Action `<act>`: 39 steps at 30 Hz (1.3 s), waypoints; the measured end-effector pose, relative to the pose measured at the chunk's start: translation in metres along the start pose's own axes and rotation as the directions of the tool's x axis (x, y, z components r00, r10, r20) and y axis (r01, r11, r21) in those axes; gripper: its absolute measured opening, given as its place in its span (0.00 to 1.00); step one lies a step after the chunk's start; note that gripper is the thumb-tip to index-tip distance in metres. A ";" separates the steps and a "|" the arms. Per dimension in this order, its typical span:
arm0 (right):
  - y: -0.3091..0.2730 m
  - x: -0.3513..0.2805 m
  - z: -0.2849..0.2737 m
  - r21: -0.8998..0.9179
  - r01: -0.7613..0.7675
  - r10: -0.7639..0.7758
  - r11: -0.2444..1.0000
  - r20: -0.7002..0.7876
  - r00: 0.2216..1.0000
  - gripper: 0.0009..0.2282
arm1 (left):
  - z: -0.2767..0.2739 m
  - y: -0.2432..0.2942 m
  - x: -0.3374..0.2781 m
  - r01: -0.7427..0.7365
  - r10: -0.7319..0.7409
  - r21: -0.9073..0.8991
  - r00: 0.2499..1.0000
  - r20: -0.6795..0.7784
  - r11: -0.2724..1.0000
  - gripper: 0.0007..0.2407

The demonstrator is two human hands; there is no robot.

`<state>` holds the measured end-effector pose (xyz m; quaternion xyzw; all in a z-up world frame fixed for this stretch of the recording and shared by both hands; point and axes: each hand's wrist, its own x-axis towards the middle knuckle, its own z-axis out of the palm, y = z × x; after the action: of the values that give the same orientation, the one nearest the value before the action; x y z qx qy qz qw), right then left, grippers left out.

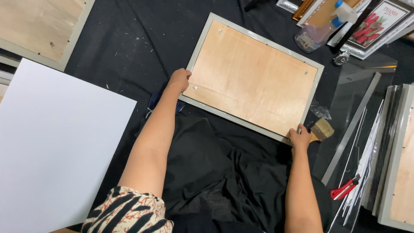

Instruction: The person aligns artwork in a frame, places a wooden backing board on top, and uses a brush and a small tool to secure the assembly.

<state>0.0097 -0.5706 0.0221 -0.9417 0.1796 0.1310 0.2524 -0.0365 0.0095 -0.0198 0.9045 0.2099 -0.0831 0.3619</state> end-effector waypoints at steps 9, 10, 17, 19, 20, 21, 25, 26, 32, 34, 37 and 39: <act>0.018 0.020 0.020 -0.081 -0.023 0.022 0.996 -0.022 1.000 0.25 | -0.007 0.023 -0.030 -0.028 0.020 0.147 0.998 0.055 0.989 0.21; 0.012 0.014 0.018 -0.077 -0.023 0.021 0.997 -0.025 0.999 0.25 | -0.007 0.030 -0.031 -0.032 0.024 0.149 0.998 0.053 0.988 0.21; 0.031 0.023 0.024 0.051 -0.020 0.026 0.998 -0.117 0.993 0.18 | -0.015 0.075 -0.052 0.062 -0.119 0.286 0.975 0.188 0.956 0.43; 0.038 0.028 0.029 0.077 -0.021 0.031 0.997 -0.131 0.991 0.16 | -0.032 0.093 -0.066 0.073 -0.146 0.321 0.967 0.209 0.944 0.47; 0.040 0.030 0.030 0.049 -0.026 0.033 0.998 -0.138 0.990 0.15 | -0.041 0.101 -0.072 0.098 -0.174 0.298 0.955 0.241 0.950 0.49; 0.043 0.032 0.031 0.021 -0.032 0.035 0.999 -0.145 0.989 0.15 | -0.048 0.109 -0.078 0.123 -0.201 0.276 0.940 0.274 0.953 0.52; 0.048 0.034 0.042 0.028 -0.020 0.025 0.999 -0.197 0.980 0.15 | -0.023 0.083 -0.059 0.042 -0.128 0.366 0.969 0.212 0.929 0.48; 0.048 0.034 0.043 0.023 -0.018 0.022 1.000 -0.191 0.981 0.16 | -0.023 0.082 -0.058 0.042 -0.126 0.369 0.971 0.205 0.929 0.48; 0.052 0.033 0.046 0.008 0.001 0.000 1.000 -0.191 0.982 0.16 | -0.014 0.071 -0.057 0.020 -0.113 0.414 0.973 0.203 0.910 0.46; 0.052 0.034 0.044 0.001 0.000 0.001 1.000 -0.183 0.983 0.16 | -0.012 0.064 -0.055 0.009 -0.109 0.435 0.973 0.205 0.900 0.45; 0.050 0.029 0.034 0.035 -0.031 0.036 0.999 -0.167 0.985 0.17 | -0.012 0.061 -0.058 -0.016 -0.055 0.416 0.986 0.158 0.909 0.41; 0.039 0.018 0.027 0.018 -0.042 0.044 0.999 -0.148 0.988 0.17 | -0.020 0.070 -0.064 0.008 -0.076 0.370 0.983 0.169 0.929 0.40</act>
<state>0.0056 -0.5931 -0.0236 -0.9429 0.2192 0.0648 0.2424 -0.0633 -0.0427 0.0570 0.9401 0.1764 -0.2103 0.2020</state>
